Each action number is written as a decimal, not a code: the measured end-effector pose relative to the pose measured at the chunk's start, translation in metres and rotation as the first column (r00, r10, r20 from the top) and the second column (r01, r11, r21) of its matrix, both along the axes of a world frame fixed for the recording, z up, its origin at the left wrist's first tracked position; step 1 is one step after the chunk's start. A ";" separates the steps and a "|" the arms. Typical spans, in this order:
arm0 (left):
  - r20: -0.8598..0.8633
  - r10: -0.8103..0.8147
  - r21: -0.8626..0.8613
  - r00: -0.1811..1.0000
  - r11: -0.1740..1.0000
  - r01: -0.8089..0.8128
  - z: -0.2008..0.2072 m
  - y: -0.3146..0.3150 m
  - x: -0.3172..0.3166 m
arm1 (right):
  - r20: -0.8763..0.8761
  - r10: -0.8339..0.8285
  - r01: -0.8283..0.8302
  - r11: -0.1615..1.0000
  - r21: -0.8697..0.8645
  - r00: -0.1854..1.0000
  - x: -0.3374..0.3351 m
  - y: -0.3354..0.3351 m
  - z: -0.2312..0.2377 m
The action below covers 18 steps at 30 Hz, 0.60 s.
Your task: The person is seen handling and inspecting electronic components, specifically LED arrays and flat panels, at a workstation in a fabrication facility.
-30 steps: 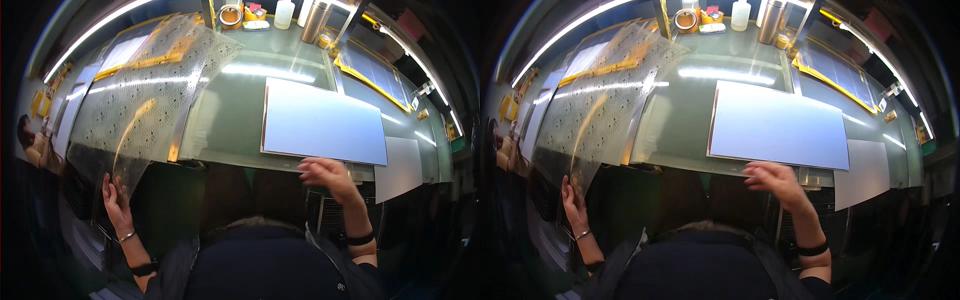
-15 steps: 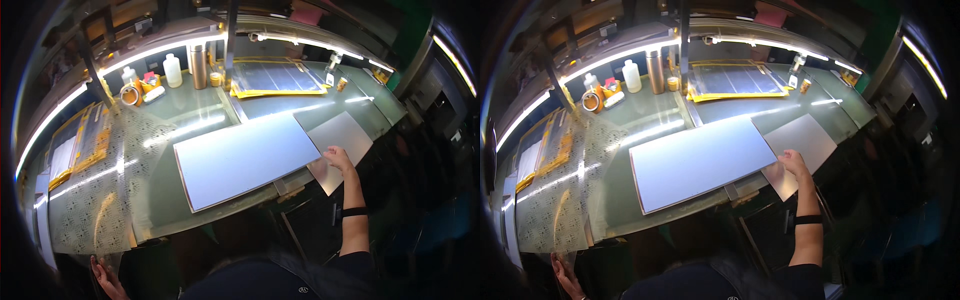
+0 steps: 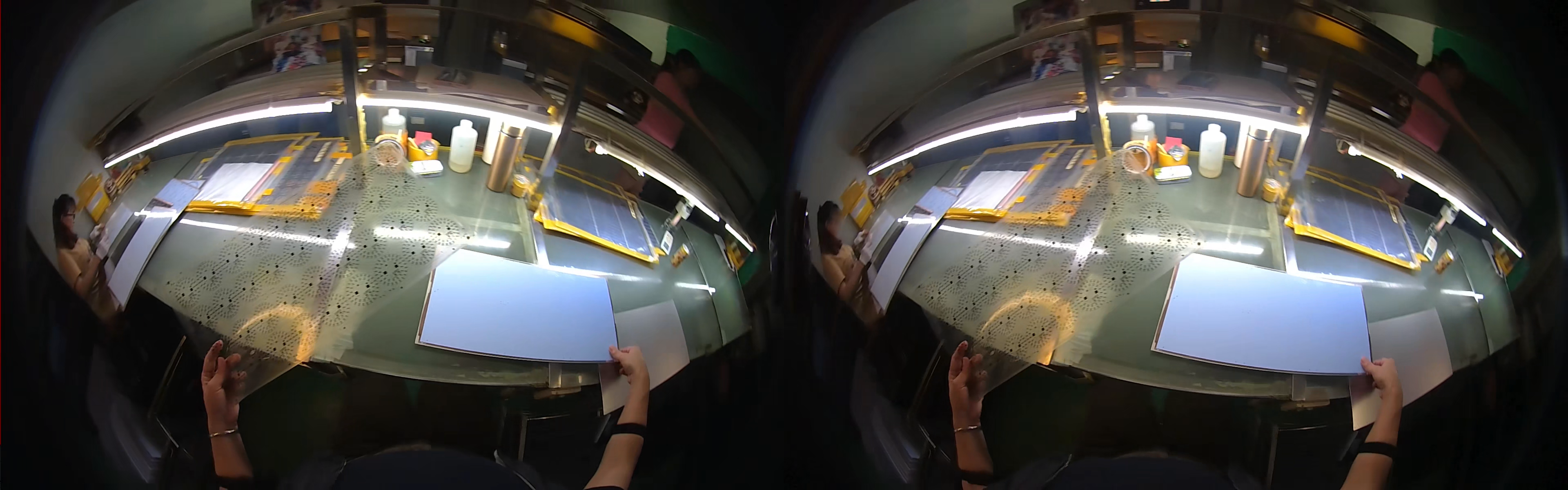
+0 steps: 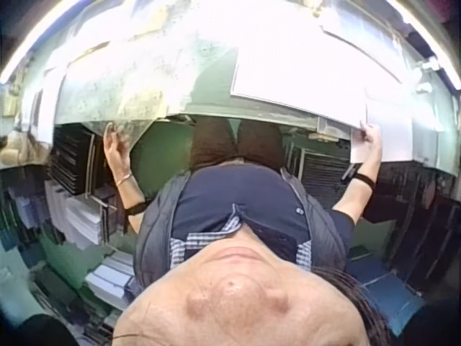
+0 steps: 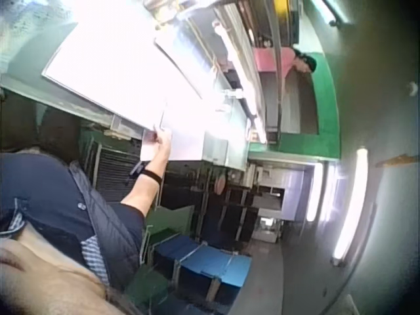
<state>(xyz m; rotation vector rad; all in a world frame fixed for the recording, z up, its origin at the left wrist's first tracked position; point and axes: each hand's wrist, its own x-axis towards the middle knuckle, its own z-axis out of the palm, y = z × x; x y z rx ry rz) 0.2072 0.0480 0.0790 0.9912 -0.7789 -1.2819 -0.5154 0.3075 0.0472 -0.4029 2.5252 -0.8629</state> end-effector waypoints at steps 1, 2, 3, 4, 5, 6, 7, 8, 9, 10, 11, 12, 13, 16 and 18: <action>-0.009 -0.006 0.001 1.000 1.000 0.006 -0.001 0.000 0.001 | 0.000 0.019 -0.019 1.000 -0.004 1.000 0.001 -0.001 0.000; -0.019 -0.016 0.002 1.000 1.000 0.016 0.000 0.000 0.003 | -0.002 0.036 -0.036 0.999 -0.007 0.999 0.003 -0.001 0.000; -0.022 0.005 -0.001 1.000 1.000 -0.005 0.001 0.001 0.003 | -0.005 0.058 -0.058 0.998 -0.011 0.998 0.003 -0.004 0.000; -0.022 0.005 0.007 1.000 1.000 -0.005 0.003 0.004 0.004 | -0.062 0.094 -0.098 0.994 -0.055 0.994 0.006 -0.007 -0.001; -0.025 0.010 0.015 1.000 1.000 -0.009 0.003 0.008 0.006 | -0.068 0.121 -0.125 0.991 -0.058 0.990 0.005 -0.006 -0.002; -0.025 -0.002 0.018 1.000 1.000 0.002 0.002 0.010 0.011 | -0.002 0.098 -0.096 0.966 -0.242 0.995 0.003 -0.009 -0.006; -0.027 0.037 0.014 0.999 0.999 -0.036 0.002 0.011 0.011 | 0.073 0.093 -0.055 0.909 -0.412 0.993 0.002 -0.014 -0.008; -0.054 0.028 0.025 0.998 0.999 -0.026 0.003 0.012 0.008 | 0.136 0.044 0.025 0.882 -0.470 0.990 0.017 -0.019 0.001; -0.083 0.017 0.033 0.996 0.999 -0.014 0.002 0.008 0.007 | 0.203 -0.002 0.109 0.847 -0.520 0.979 0.034 -0.023 0.012; -0.102 -0.024 0.018 0.995 1.000 0.026 0.000 0.003 0.007 | 0.187 -0.028 0.120 0.859 -0.498 0.982 0.038 -0.020 0.012; -0.117 -0.074 0.006 0.990 0.997 0.075 -0.001 -0.001 0.007 | 0.172 -0.065 0.140 0.870 -0.473 0.983 0.042 -0.019 0.010; -0.134 -0.099 0.035 0.986 0.994 0.104 0.000 -0.002 0.005 | 0.174 -0.044 0.122 0.875 -0.468 0.984 0.048 -0.026 0.009; -0.157 -0.102 0.002 0.982 0.995 0.104 0.004 0.001 0.000 | 0.162 -0.007 0.090 0.856 -0.509 0.987 0.058 -0.031 0.008; -0.161 -0.063 0.027 0.985 0.997 0.068 -0.003 0.000 0.003 | 0.167 0.061 0.048 0.812 -0.581 0.984 0.075 -0.046 0.002; -0.190 -0.083 0.023 0.978 0.996 0.089 0.000 -0.007 -0.002 | 0.202 0.098 0.046 0.796 -0.604 0.974 0.086 -0.057 -0.007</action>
